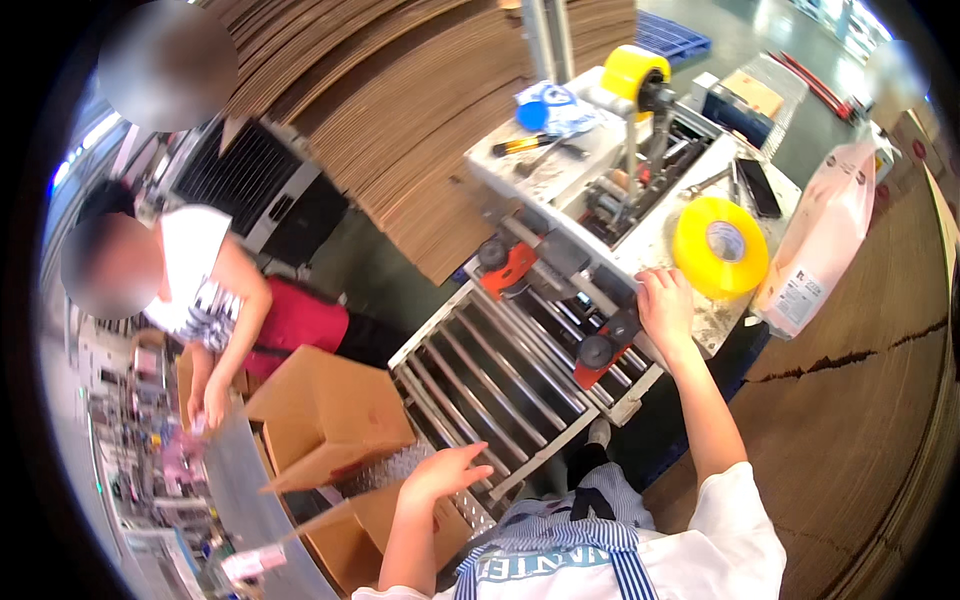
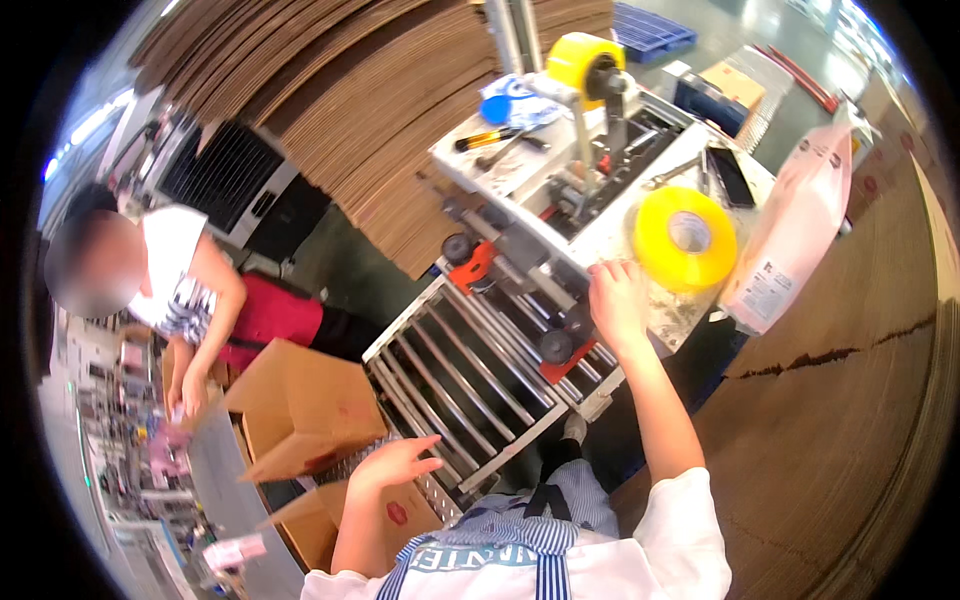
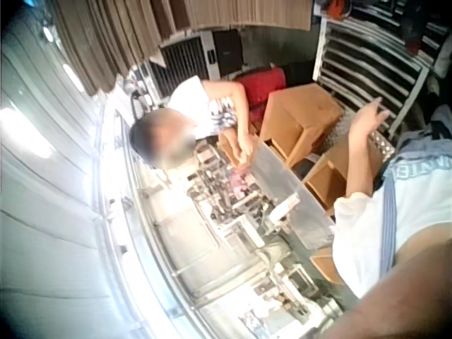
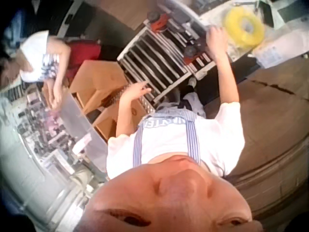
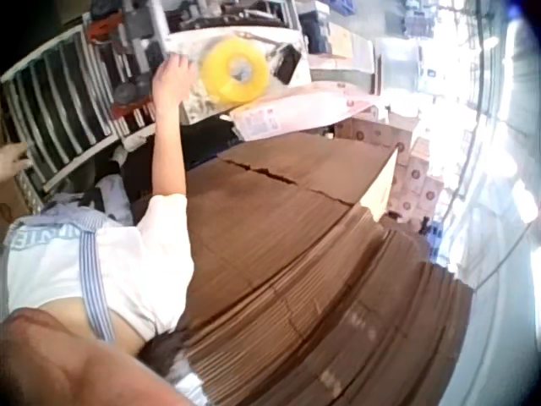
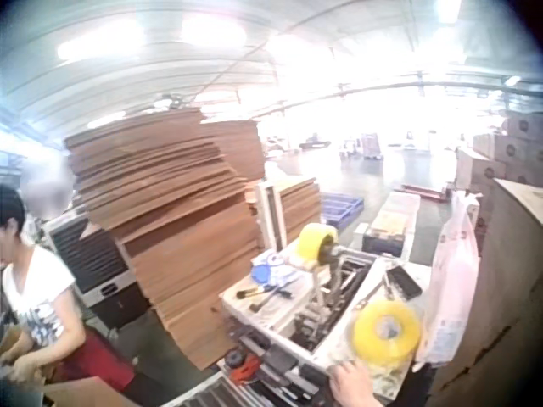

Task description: The person tapes a strip of plastic packaging, adjusts a roll of pink material on a machine spindle using a tool, and luego walks to a workstation to assemble cardboard boxes and place items inside them.

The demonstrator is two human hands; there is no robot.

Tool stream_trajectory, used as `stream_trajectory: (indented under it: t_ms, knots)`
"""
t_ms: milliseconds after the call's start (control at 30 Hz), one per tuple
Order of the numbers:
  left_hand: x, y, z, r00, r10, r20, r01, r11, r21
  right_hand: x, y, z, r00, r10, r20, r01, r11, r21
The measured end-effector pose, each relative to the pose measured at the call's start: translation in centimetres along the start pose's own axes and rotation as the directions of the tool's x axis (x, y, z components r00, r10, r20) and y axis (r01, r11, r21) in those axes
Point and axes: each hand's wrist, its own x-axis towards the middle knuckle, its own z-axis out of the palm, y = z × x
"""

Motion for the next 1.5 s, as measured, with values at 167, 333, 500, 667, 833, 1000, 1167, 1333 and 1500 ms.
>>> stream_trajectory:
  t_ms: [167, 333, 500, 667, 833, 1000, 1167, 1333, 1500]
  knots:
    - [8.8, 4.7, -6.6, 0.983, 0.083, -0.161, -0.057, 0.986, 0.159, -0.5, 3.9, 1.3, 0.993, -0.047, 0.104, 0.054, 0.996, -0.067]
    - [19.0, 3.8, -14.0, 0.750, 0.366, -0.551, -0.226, 0.924, 0.307, -0.3, 4.7, 1.6, 0.992, 0.103, 0.077, -0.104, 0.994, 0.012]
    - [31.5, 3.2, -24.9, 0.427, 0.433, -0.794, -0.197, 0.902, 0.385, -0.7, 3.0, 2.0, 0.985, 0.094, 0.144, -0.095, 0.995, 0.000]
    - [40.4, 6.4, -32.6, 0.567, 0.403, -0.719, -0.030, 0.882, 0.470, -0.8, 3.3, 1.7, 0.984, 0.120, 0.132, -0.125, 0.991, 0.036]
    - [42.0, 6.4, -32.8, 0.679, 0.289, -0.675, 0.044, 0.902, 0.430, -0.2, 3.5, 1.5, 0.980, 0.137, 0.142, -0.145, 0.988, 0.048]
    - [39.0, 6.8, -30.8, 0.638, 0.299, -0.709, 0.097, 0.883, 0.459, 0.1, 4.4, 1.3, 0.985, 0.093, 0.144, -0.110, 0.987, 0.120]
    - [33.6, 3.5, -25.4, 0.699, -0.054, -0.714, -0.297, 0.885, -0.358, 0.2, 4.2, 1.1, 0.978, 0.125, 0.169, -0.167, 0.950, 0.263]
    - [21.2, 12.7, -12.9, 0.898, 0.033, -0.439, -0.439, 0.130, -0.889, 4.1, 0.6, 0.7, 0.833, 0.050, 0.551, -0.529, 0.362, 0.768]
    - [20.4, 21.6, -7.3, 0.865, 0.035, -0.501, -0.492, -0.139, -0.859, 6.7, 0.8, -0.4, 0.786, -0.079, 0.613, -0.599, 0.145, 0.787]
